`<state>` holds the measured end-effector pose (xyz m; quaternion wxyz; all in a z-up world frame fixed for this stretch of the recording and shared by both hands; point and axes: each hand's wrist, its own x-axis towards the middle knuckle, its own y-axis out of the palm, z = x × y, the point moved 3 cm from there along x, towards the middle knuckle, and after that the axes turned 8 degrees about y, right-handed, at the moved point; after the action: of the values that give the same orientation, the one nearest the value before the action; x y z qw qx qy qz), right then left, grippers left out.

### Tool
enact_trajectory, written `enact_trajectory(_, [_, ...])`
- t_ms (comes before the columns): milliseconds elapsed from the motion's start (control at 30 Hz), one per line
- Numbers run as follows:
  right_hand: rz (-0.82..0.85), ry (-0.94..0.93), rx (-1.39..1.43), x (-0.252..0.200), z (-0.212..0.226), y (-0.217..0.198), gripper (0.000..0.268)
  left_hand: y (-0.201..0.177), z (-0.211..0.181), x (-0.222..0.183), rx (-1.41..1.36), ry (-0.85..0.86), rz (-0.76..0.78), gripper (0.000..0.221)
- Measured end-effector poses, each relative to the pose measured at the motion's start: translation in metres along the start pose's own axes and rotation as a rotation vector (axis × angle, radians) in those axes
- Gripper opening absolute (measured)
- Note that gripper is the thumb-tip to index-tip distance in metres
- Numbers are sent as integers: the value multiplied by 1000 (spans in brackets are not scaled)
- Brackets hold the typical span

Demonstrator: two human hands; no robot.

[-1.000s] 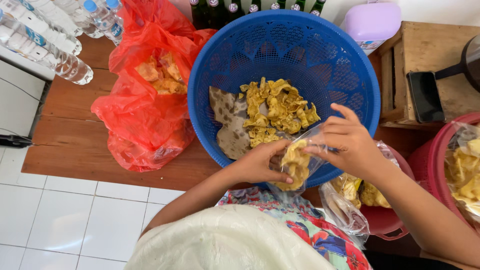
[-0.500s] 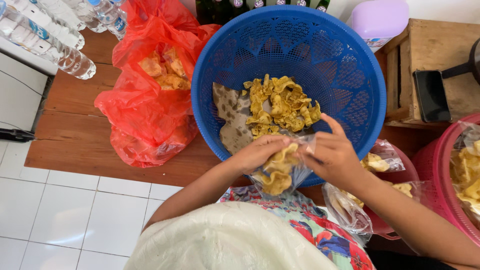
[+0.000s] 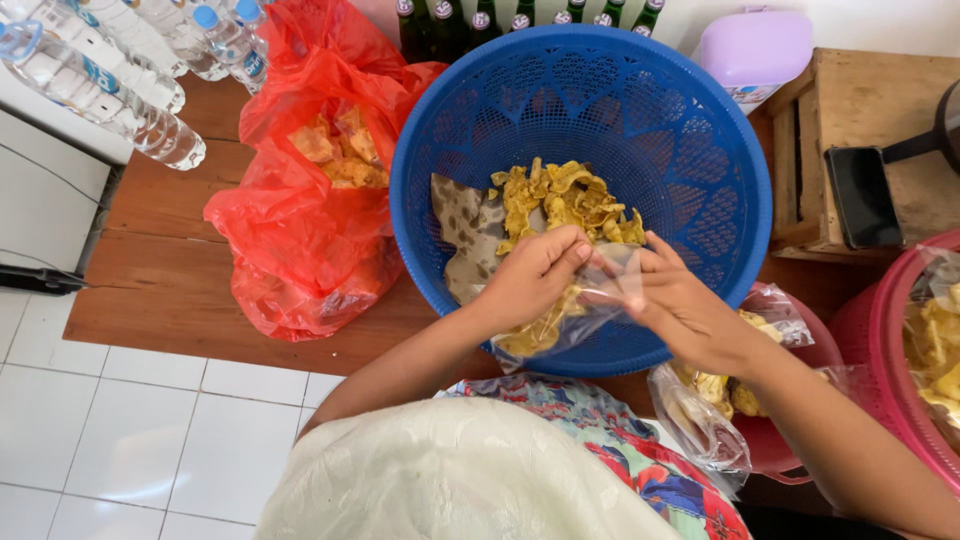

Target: The person places yellow fried snacks from a blue basket into small clear plastic bags, seals them, and sets them aside in a red basket. The process is repeated continuously throughout the clip.

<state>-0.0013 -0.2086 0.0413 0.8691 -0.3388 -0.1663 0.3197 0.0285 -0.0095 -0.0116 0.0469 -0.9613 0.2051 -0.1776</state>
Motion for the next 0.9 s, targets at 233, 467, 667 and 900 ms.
enact_trajectory(233, [10,-122,-382,7,15,3,36,4,-13,20,155,56,74,19])
enact_trajectory(467, [39,43,-60,29,9,-35,31,-46,-5,29,-243,-84,672,60])
enact_trajectory(667, [97,143,138,48,9,-38,34,-46,25,13,-352,-82,491,46])
enact_trajectory(900, [289,-29,85,82,17,-25,45,-58,39,-5,-71,99,295,29])
